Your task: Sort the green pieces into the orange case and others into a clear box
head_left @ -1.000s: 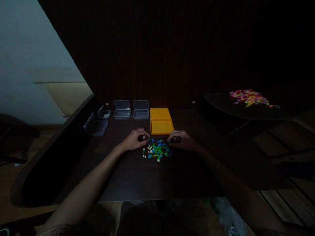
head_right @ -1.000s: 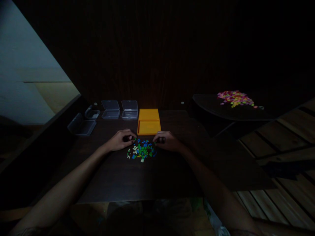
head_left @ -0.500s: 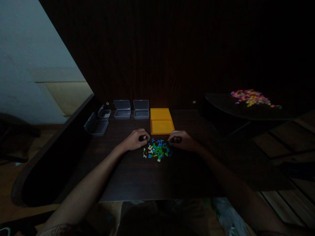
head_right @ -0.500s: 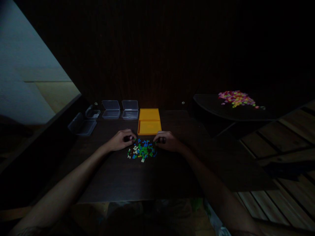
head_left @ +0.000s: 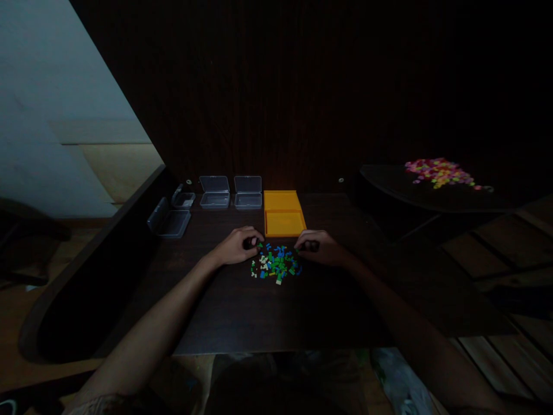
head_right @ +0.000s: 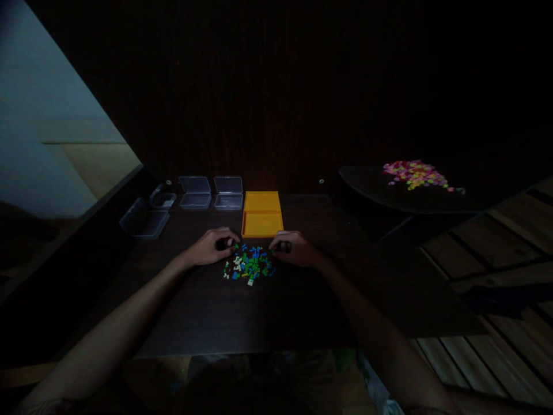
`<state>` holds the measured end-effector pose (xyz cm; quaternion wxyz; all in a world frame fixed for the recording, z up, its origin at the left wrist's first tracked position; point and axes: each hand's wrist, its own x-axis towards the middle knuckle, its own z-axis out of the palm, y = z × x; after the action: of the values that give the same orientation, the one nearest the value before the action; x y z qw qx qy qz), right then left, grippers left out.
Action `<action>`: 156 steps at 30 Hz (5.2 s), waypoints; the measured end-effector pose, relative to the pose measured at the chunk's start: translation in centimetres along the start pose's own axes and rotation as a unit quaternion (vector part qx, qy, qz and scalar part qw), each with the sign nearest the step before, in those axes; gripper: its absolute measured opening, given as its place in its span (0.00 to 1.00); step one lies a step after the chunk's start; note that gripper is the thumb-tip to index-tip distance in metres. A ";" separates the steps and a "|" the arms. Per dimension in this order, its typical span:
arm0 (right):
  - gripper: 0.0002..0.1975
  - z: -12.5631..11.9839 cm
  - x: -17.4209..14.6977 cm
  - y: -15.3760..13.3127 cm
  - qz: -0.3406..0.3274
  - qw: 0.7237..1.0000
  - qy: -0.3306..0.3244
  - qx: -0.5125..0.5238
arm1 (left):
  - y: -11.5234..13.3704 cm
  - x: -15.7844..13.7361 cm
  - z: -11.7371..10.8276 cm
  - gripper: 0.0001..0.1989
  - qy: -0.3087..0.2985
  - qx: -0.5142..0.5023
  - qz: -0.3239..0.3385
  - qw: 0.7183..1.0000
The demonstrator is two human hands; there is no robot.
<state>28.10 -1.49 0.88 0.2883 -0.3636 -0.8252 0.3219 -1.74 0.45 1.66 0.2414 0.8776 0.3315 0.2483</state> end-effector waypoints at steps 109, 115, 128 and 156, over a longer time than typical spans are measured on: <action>0.13 0.5 0.1 0.4 0.131 0.990 -0.019 0.045 | -0.6 -0.3 -0.3 0.08 -0.005 0.032 -0.021 0.999; 0.18 0.3 0.2 -0.1 0.172 0.980 0.007 0.096 | -0.6 -0.3 -0.2 0.09 -0.009 0.042 -0.017 0.999; 0.24 -0.4 1.7 0.9 0.161 0.966 0.183 0.090 | -0.7 -0.1 0.1 0.08 -0.001 0.028 -0.013 1.000; 0.10 -1.9 6.5 2.5 0.182 0.937 0.121 -0.272 | -0.7 0.0 0.1 0.08 -0.004 0.013 -0.022 1.000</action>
<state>26.74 5.56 1.82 0.2124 -0.6081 -0.7601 0.0856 -1.99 0.84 1.17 0.2365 0.8742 0.3526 0.2355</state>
